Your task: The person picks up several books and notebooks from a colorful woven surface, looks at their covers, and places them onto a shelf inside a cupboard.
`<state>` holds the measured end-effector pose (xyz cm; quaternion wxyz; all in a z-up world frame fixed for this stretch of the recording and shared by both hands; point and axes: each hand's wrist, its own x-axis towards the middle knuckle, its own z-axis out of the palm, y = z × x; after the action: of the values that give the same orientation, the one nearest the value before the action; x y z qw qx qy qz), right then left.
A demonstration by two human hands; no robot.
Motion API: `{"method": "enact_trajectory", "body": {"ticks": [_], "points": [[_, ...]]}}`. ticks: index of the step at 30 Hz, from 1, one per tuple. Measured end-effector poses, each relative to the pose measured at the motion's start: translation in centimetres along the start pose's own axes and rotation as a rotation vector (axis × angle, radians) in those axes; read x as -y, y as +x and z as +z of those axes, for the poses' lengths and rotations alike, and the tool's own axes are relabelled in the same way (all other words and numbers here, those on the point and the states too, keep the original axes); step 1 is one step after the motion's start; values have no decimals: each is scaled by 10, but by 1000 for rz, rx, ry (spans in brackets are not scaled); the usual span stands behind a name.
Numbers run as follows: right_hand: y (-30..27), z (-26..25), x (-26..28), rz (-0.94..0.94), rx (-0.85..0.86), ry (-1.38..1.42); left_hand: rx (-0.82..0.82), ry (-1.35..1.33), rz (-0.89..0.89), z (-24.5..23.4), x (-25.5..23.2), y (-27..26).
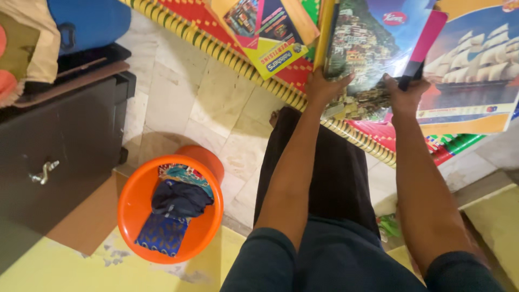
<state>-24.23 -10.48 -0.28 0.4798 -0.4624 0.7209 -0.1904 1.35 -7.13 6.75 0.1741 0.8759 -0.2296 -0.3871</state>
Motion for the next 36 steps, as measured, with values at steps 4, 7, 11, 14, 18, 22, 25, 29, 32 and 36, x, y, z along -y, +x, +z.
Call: {"method": "enact_trajectory", "body": {"ticks": [4,7,11,14,18,22,25,29,32,36], "points": [[-3,1,-7,-126,-3,80,307,-322,-201,-14,1,29],[-16,6,-8,82,-63,241,361,-234,-203,-14,-8,33],[-10,-1,3,87,69,256,271,-120,-221,-16,-34,17],[2,-2,6,212,50,52,256,-85,-117,-19,-35,-6],[0,-5,-1,173,117,159,122,174,57,-3,-41,-19],[8,-9,-14,18,228,298,16,59,172,2,-42,-20],[12,-15,-23,225,231,455,-142,97,354,12,-38,-53],[13,-20,-29,207,297,512,221,-374,100,23,-38,-56],[15,-14,-25,151,207,305,232,-325,3,13,-32,-17],[10,-6,-6,263,170,163,455,-345,-195,-9,-35,-2]]}}
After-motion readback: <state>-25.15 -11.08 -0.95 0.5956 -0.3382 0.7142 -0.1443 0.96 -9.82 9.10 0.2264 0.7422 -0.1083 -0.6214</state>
